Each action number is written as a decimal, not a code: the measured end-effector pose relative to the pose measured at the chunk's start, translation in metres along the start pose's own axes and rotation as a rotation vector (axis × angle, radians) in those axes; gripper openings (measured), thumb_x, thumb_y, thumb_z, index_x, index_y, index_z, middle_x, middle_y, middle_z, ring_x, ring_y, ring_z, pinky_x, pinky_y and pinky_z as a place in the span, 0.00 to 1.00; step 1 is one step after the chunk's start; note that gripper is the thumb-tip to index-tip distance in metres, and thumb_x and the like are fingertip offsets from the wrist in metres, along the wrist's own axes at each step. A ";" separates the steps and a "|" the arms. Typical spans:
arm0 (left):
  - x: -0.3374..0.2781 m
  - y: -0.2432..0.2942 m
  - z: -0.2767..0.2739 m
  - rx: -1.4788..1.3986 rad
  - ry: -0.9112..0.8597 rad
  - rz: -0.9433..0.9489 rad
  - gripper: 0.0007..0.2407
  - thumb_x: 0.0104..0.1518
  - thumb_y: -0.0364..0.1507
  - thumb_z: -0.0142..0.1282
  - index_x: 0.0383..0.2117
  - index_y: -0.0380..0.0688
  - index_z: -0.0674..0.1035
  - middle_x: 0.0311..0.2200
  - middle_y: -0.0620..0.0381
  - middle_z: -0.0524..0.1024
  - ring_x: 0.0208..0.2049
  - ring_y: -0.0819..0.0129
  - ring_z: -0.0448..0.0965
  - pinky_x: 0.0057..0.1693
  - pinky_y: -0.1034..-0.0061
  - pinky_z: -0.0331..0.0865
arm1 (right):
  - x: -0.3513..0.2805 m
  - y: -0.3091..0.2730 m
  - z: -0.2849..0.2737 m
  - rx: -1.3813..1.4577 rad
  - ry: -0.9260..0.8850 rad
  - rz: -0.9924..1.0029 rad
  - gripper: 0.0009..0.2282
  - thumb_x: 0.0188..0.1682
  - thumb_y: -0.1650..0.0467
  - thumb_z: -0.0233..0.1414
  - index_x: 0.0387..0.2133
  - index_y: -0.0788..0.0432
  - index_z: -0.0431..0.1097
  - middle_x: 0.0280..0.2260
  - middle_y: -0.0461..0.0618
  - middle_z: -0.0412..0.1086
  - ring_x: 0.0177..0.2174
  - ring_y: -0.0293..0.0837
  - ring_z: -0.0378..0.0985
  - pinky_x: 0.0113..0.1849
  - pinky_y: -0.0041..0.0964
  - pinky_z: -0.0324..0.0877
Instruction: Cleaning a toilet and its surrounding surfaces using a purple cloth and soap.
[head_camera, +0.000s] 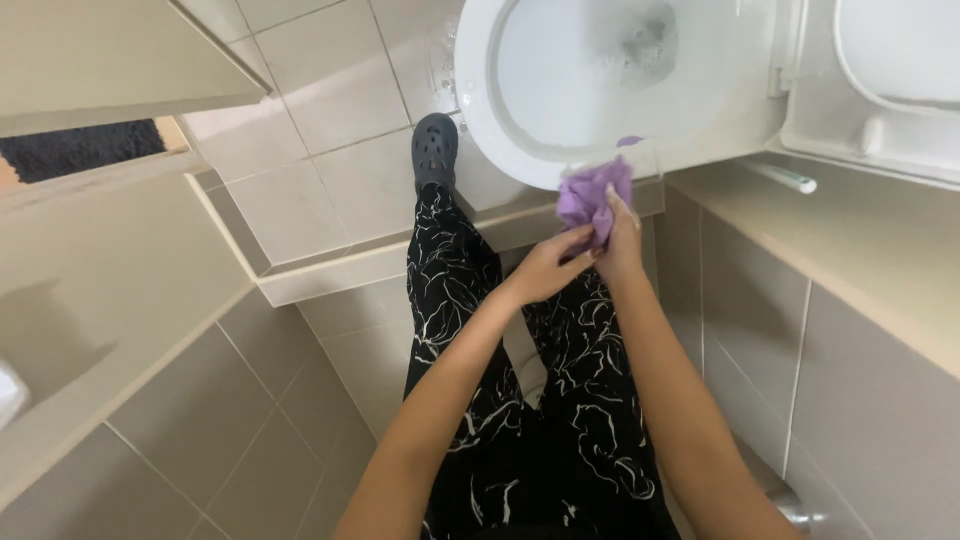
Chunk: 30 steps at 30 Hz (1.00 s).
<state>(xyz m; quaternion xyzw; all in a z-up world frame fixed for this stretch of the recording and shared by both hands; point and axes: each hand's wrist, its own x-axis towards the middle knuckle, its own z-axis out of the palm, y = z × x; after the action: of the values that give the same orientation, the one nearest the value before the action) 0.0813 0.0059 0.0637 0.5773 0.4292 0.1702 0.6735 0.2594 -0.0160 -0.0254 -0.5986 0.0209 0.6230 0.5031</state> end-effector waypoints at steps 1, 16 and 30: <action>-0.004 -0.001 -0.008 -0.001 0.008 -0.001 0.21 0.65 0.28 0.58 0.62 0.33 0.68 0.57 0.36 0.73 0.59 0.50 0.74 0.63 0.63 0.66 | 0.008 -0.004 -0.003 -0.005 -0.006 0.004 0.23 0.62 0.66 0.53 0.68 0.61 0.63 0.39 0.49 0.69 0.35 0.42 0.71 0.38 0.39 0.74; -0.020 -0.062 -0.127 -0.364 0.428 -0.234 0.17 0.66 0.24 0.50 0.60 0.36 0.70 0.59 0.50 0.74 0.60 0.65 0.74 0.66 0.72 0.65 | 0.100 0.067 0.215 -1.874 -0.509 -1.010 0.33 0.49 0.56 0.59 0.68 0.28 0.53 0.70 0.60 0.28 0.63 0.70 0.45 0.56 0.74 0.54; -0.028 -0.082 -0.151 -0.513 0.525 -0.176 0.15 0.67 0.23 0.48 0.58 0.35 0.71 0.60 0.51 0.72 0.63 0.65 0.70 0.67 0.72 0.63 | 0.080 0.052 0.081 -2.265 -0.457 -0.810 0.36 0.48 0.59 0.56 0.69 0.37 0.44 0.67 0.64 0.46 0.59 0.63 0.58 0.55 0.64 0.64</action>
<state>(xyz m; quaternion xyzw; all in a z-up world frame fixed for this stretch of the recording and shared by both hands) -0.0734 0.0588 0.0039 0.2877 0.5786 0.3561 0.6751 0.1846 0.0576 -0.0940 -0.5381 -0.8095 0.1785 -0.1524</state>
